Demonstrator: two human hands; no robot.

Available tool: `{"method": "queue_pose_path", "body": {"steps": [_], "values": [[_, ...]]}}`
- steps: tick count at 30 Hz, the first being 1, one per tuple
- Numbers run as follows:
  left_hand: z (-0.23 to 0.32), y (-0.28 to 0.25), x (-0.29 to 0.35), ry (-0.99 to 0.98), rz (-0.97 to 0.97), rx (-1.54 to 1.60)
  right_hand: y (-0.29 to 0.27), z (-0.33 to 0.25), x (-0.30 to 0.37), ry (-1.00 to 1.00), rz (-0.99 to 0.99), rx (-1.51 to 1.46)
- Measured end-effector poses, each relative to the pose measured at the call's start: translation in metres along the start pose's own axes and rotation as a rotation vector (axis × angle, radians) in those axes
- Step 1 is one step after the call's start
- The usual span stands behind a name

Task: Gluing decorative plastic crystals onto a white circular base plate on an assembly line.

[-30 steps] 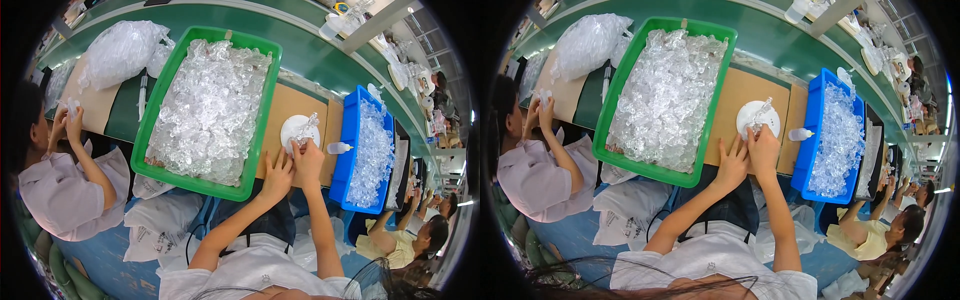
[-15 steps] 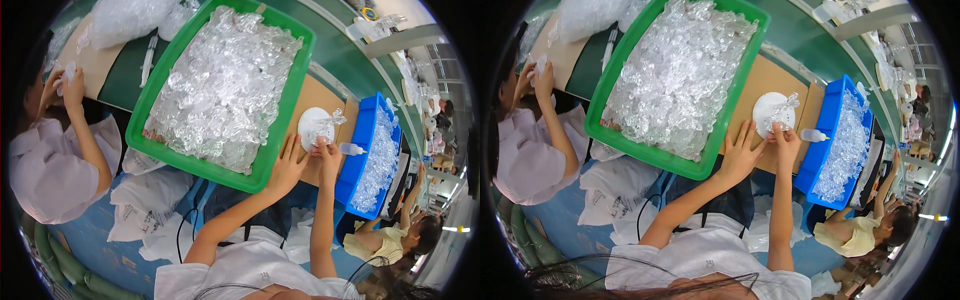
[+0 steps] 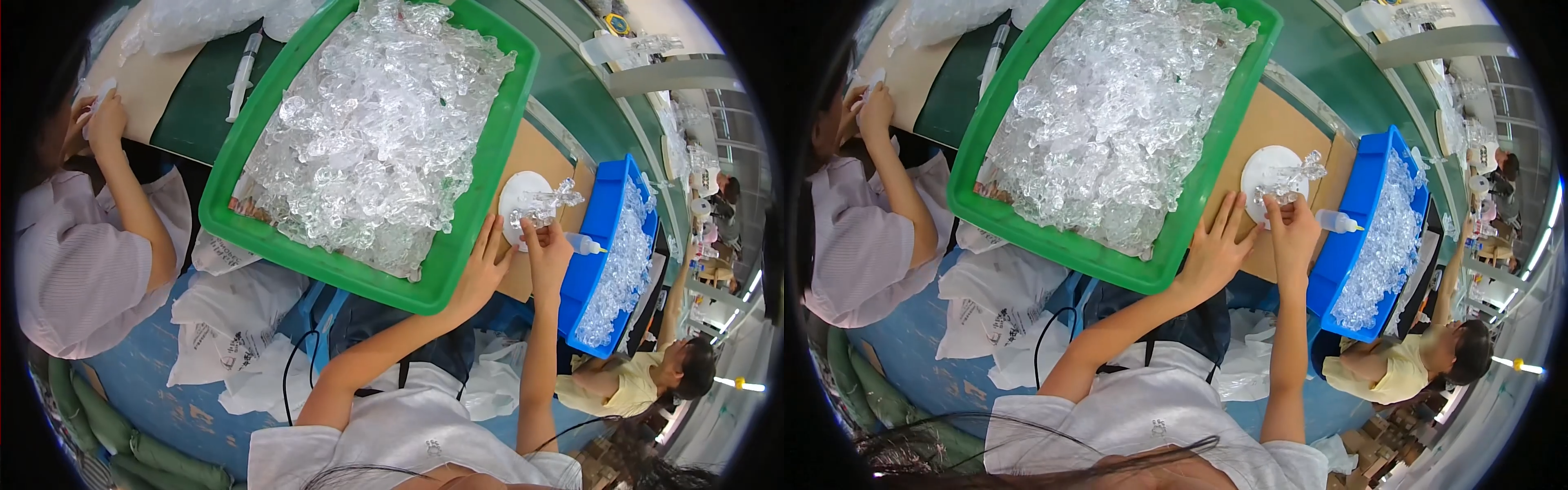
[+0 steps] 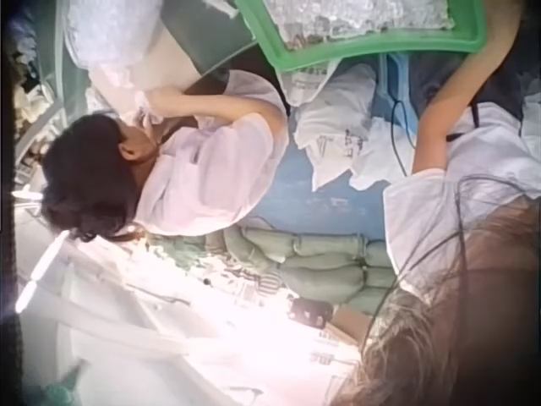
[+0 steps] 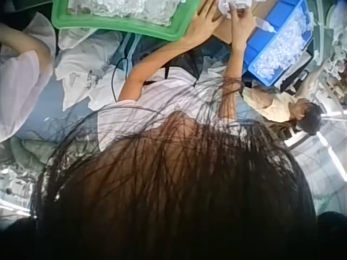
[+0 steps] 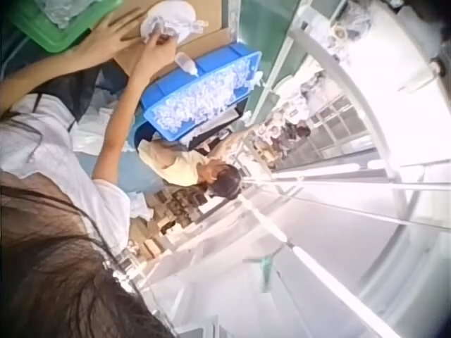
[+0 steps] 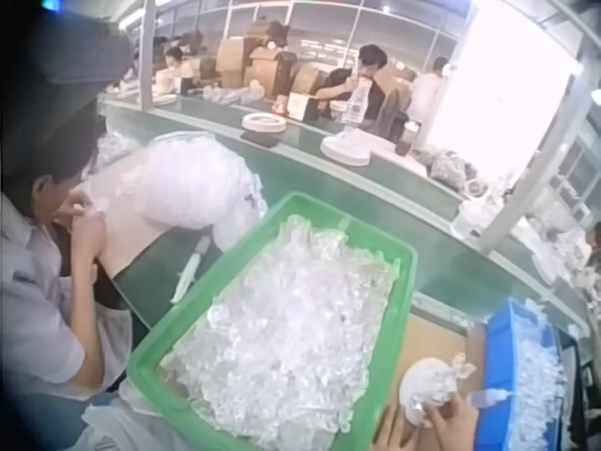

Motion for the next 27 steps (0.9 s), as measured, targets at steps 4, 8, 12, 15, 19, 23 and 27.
{"method": "queue_pose_path", "body": {"steps": [4,8,12,15,19,23,27], "values": [[-0.003,0.004,0.004,0.005,0.023,-0.053,0.005,-0.020,0.005,-0.157,0.034,0.246],[-0.006,0.004,0.004,0.001,0.045,-0.040,0.011,-0.014,0.007,-0.181,0.054,0.193],[-0.001,0.002,-0.001,0.024,-0.029,-0.065,0.010,-0.014,0.010,-0.149,0.129,0.217],[0.005,0.001,-0.009,0.045,-0.047,-0.122,0.006,-0.007,0.005,-0.174,0.175,0.273],[-0.006,-0.001,-0.008,0.005,-0.141,-0.072,0.007,-0.009,0.015,-0.200,0.140,0.274],[-0.006,-0.013,-0.009,0.079,-0.127,-0.125,-0.068,-0.003,0.043,-0.147,0.244,0.097],[-0.007,-0.019,-0.018,0.085,-0.167,-0.155,-0.180,0.062,0.027,-0.175,0.468,0.473]]}}
Point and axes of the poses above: each hand's wrist, its own x-axis away from the middle knuckle, its own y-axis out of the palm, z = x × y, the point moved 3 cm from there along -x, towards the middle knuckle, and after that the axes turned 4 degrees about x, right-handed, at the moved point
